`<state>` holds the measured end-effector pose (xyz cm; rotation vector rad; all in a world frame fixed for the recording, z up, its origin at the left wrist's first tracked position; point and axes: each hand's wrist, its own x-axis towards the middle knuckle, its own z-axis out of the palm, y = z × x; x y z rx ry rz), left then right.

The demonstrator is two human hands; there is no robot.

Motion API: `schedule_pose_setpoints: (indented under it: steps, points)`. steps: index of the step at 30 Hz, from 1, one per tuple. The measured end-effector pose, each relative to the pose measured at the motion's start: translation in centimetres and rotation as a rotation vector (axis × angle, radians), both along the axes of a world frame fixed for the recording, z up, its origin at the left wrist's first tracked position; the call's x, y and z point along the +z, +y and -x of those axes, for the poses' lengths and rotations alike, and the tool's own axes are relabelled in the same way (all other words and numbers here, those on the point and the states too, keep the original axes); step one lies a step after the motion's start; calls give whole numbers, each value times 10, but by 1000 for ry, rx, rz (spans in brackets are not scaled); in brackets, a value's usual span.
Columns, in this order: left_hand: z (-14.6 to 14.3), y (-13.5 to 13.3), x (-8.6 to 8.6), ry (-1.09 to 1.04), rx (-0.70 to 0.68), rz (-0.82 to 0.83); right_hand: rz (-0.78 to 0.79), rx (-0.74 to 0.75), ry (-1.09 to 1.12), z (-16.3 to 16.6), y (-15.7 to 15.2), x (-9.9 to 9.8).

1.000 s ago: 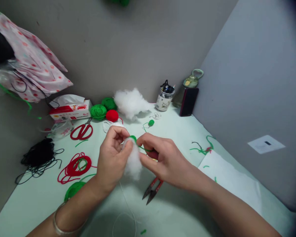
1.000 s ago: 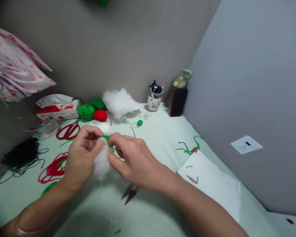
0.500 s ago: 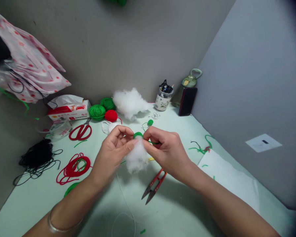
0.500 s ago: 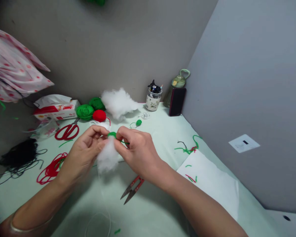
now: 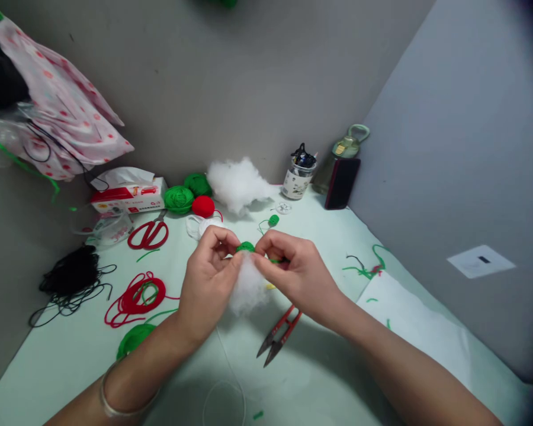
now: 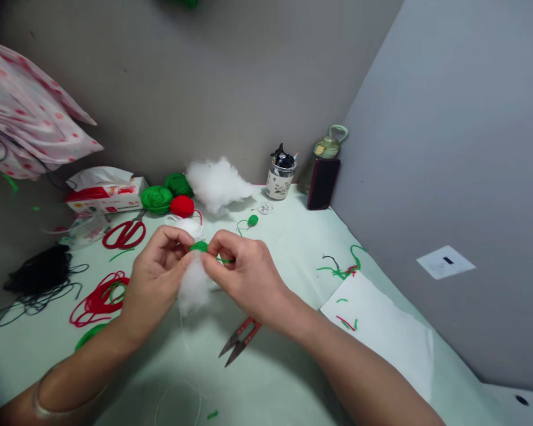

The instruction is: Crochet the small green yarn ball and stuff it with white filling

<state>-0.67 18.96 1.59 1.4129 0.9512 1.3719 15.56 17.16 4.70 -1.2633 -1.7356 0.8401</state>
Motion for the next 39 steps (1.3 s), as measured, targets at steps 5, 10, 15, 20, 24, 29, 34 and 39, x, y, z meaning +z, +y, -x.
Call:
schedule_pose_setpoints:
  steps: [5, 10, 15, 20, 24, 29, 34, 39]
  points:
    - [2, -4, 5, -41, -145, 23, -223, -114, -130, -2, 3, -3]
    - [0, -1, 7, -122, -196, 46, -214, 2, -170, -8, -4, 11]
    - [-3, 2, 2, -84, -28, 5, -74, 161, -224, -6, -13, 20]
    - [-2, -1, 2, -98, -42, 180, -109, 125, -210, -2, -7, 10]
    - [1, -4, 1, -145, -155, 222, -133, -23, -209, -5, 3, 1]
    - [1, -5, 4, -154, -210, 188, -241, -89, -269, -9, 5, 2]
    - [-1, -1, 4, -149, -221, 153, -91, 9, -210, -10, -2, 14]
    - [-4, 0, -7, -45, -49, -36, 74, 117, -155, -6, -9, 20]
